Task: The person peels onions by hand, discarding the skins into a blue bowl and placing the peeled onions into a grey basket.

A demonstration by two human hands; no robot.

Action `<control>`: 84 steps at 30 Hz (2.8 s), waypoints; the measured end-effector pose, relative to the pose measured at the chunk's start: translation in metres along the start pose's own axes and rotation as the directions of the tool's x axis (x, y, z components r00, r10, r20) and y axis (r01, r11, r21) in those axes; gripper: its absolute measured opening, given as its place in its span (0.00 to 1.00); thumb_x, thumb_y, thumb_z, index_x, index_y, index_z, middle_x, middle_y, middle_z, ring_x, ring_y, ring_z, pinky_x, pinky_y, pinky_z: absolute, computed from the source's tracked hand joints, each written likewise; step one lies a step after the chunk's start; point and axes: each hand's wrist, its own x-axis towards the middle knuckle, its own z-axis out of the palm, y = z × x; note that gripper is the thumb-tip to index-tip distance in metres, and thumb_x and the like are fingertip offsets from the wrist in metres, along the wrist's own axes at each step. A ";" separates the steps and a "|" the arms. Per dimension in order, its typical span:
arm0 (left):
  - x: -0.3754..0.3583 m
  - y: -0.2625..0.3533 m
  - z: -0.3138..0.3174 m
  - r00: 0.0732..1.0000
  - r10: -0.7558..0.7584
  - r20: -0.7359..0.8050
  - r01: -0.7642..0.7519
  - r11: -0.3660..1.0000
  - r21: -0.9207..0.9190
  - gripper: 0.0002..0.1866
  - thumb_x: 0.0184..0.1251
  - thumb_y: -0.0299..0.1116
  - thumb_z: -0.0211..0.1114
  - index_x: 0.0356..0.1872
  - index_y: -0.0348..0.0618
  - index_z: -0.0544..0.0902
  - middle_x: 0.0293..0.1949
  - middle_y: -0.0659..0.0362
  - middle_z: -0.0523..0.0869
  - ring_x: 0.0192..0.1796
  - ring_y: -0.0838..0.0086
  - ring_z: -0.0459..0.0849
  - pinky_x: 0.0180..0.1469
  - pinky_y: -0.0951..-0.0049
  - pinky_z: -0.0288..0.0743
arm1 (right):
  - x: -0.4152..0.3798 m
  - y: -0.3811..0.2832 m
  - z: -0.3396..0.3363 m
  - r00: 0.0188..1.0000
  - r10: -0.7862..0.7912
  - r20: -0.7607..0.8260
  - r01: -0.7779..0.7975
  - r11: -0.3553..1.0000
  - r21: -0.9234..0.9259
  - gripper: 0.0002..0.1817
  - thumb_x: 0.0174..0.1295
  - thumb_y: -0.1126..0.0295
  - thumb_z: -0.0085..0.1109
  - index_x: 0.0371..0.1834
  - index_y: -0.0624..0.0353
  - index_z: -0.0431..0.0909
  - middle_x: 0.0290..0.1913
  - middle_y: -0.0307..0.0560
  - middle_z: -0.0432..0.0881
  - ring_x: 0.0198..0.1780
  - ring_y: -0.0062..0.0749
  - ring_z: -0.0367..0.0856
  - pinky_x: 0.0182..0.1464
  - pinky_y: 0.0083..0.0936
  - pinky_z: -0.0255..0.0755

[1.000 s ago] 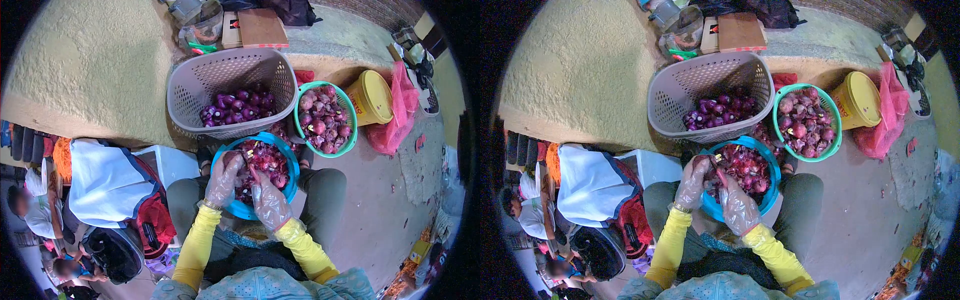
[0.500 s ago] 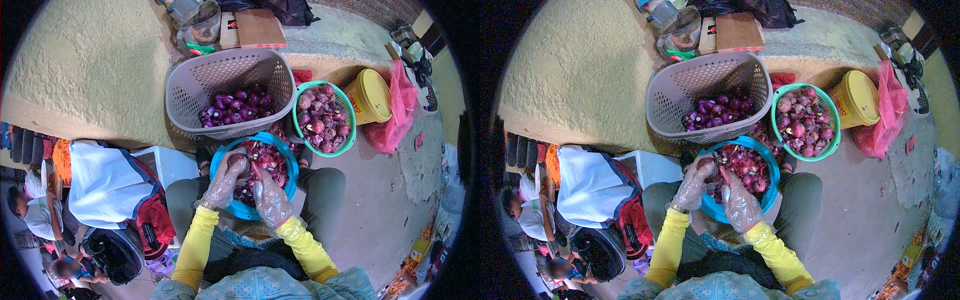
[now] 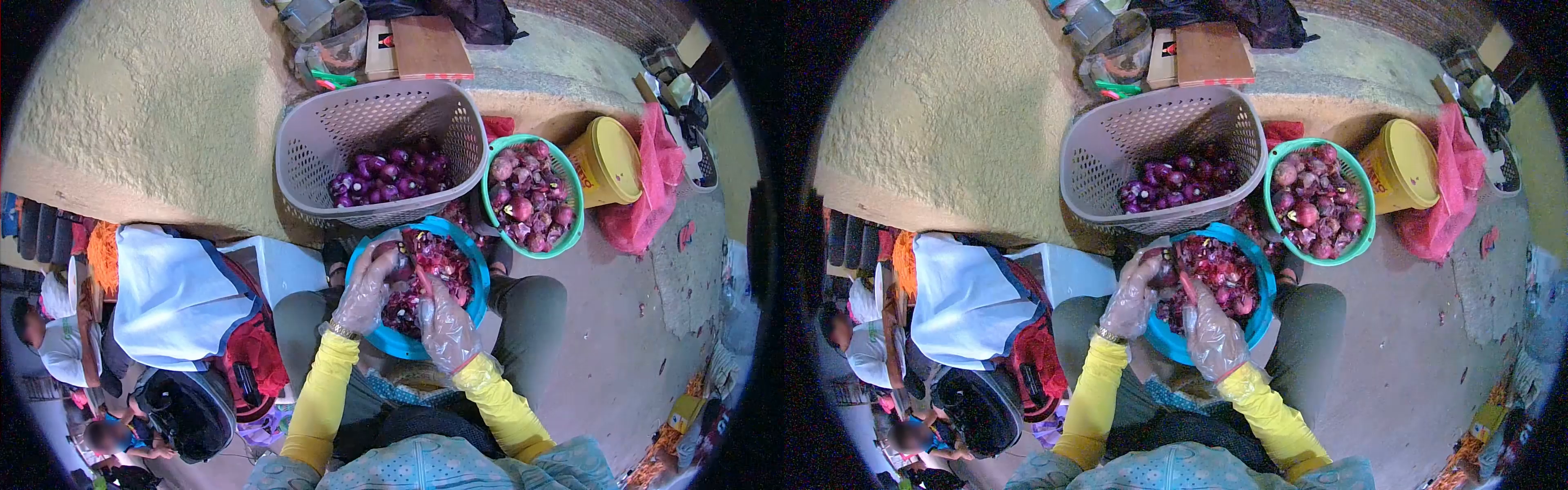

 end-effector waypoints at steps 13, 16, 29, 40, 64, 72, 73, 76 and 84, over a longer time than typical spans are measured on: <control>-0.003 0.002 0.001 0.996 0.081 0.035 -0.084 0.989 0.124 0.26 0.73 0.39 0.68 0.68 0.46 0.71 0.51 0.62 0.80 0.49 0.79 0.79 0.45 0.76 0.79 | 0.003 -0.010 -0.017 0.996 0.080 0.050 -0.073 0.990 -0.121 0.25 0.75 0.66 0.56 0.74 0.56 0.71 0.45 0.70 0.87 0.42 0.64 0.88 0.43 0.52 0.83; -0.006 0.004 -0.001 0.997 0.062 0.050 -0.068 0.988 0.137 0.25 0.75 0.42 0.68 0.66 0.45 0.73 0.52 0.61 0.81 0.50 0.79 0.79 0.46 0.77 0.78 | 0.006 -0.007 -0.011 0.997 -0.072 -0.025 0.068 0.990 -0.127 0.26 0.74 0.66 0.57 0.74 0.55 0.71 0.46 0.69 0.87 0.41 0.63 0.88 0.41 0.52 0.83; -0.021 0.025 -0.010 0.999 -0.034 -0.021 0.039 0.931 0.363 0.28 0.71 0.45 0.67 0.68 0.47 0.72 0.55 0.63 0.80 0.52 0.77 0.79 0.43 0.75 0.77 | 0.004 0.021 -0.012 0.999 0.022 0.031 -0.020 0.999 -0.046 0.23 0.79 0.60 0.51 0.71 0.60 0.72 0.40 0.69 0.85 0.40 0.65 0.86 0.45 0.53 0.77; -0.001 0.024 -0.028 0.955 0.155 0.252 -0.228 0.928 0.294 0.39 0.61 0.31 0.78 0.71 0.43 0.67 0.62 0.57 0.77 0.64 0.71 0.76 0.72 0.65 0.69 | 0.050 0.013 -0.051 0.959 -0.120 0.256 0.102 0.992 0.080 0.20 0.82 0.65 0.48 0.70 0.64 0.69 0.39 0.49 0.83 0.37 0.32 0.83 0.44 0.33 0.79; 0.015 0.034 -0.031 0.921 0.187 0.342 -0.295 0.908 0.297 0.39 0.56 0.29 0.81 0.70 0.41 0.72 0.72 0.54 0.72 0.75 0.65 0.70 0.79 0.62 0.63 | 0.097 0.052 -0.013 0.929 0.286 0.234 -0.367 0.780 0.506 0.13 0.71 0.61 0.66 0.46 0.61 0.80 0.27 0.31 0.76 0.24 0.17 0.69 0.28 0.24 0.67; 0.026 0.031 -0.064 0.950 0.275 0.149 -0.310 0.886 0.344 0.37 0.62 0.27 0.73 0.72 0.41 0.68 0.63 0.53 0.79 0.59 0.68 0.84 0.66 0.61 0.81 | 0.088 0.049 -0.038 0.859 0.309 0.409 -0.390 0.911 0.132 0.15 0.67 0.63 0.67 0.48 0.61 0.79 0.29 0.37 0.78 0.28 0.21 0.74 0.33 0.27 0.71; 0.025 0.028 -0.065 0.956 0.256 0.146 -0.288 0.915 0.281 0.36 0.62 0.27 0.72 0.73 0.40 0.68 0.63 0.53 0.79 0.59 0.67 0.84 0.65 0.58 0.81 | 0.088 0.046 -0.041 0.820 0.347 0.454 -0.444 0.887 0.124 0.15 0.68 0.62 0.67 0.49 0.61 0.79 0.30 0.38 0.79 0.30 0.21 0.75 0.35 0.27 0.72; 0.017 0.037 -0.047 0.973 0.206 0.107 -0.218 0.969 0.117 0.37 0.64 0.27 0.70 0.74 0.38 0.66 0.63 0.52 0.79 0.60 0.64 0.84 0.65 0.54 0.83 | 0.082 0.084 -0.023 0.915 0.178 0.361 -0.341 0.819 0.461 0.16 0.69 0.60 0.68 0.48 0.61 0.80 0.32 0.39 0.81 0.30 0.21 0.75 0.35 0.27 0.72; 0.023 0.040 -0.046 0.980 0.149 0.128 -0.138 0.986 -0.094 0.37 0.68 0.31 0.68 0.77 0.38 0.65 0.66 0.50 0.76 0.65 0.59 0.82 0.67 0.53 0.82 | 0.089 0.040 -0.045 0.895 0.290 0.339 -0.427 0.775 0.465 0.19 0.80 0.56 0.55 0.62 0.59 0.74 0.36 0.38 0.79 0.30 0.19 0.76 0.33 0.21 0.74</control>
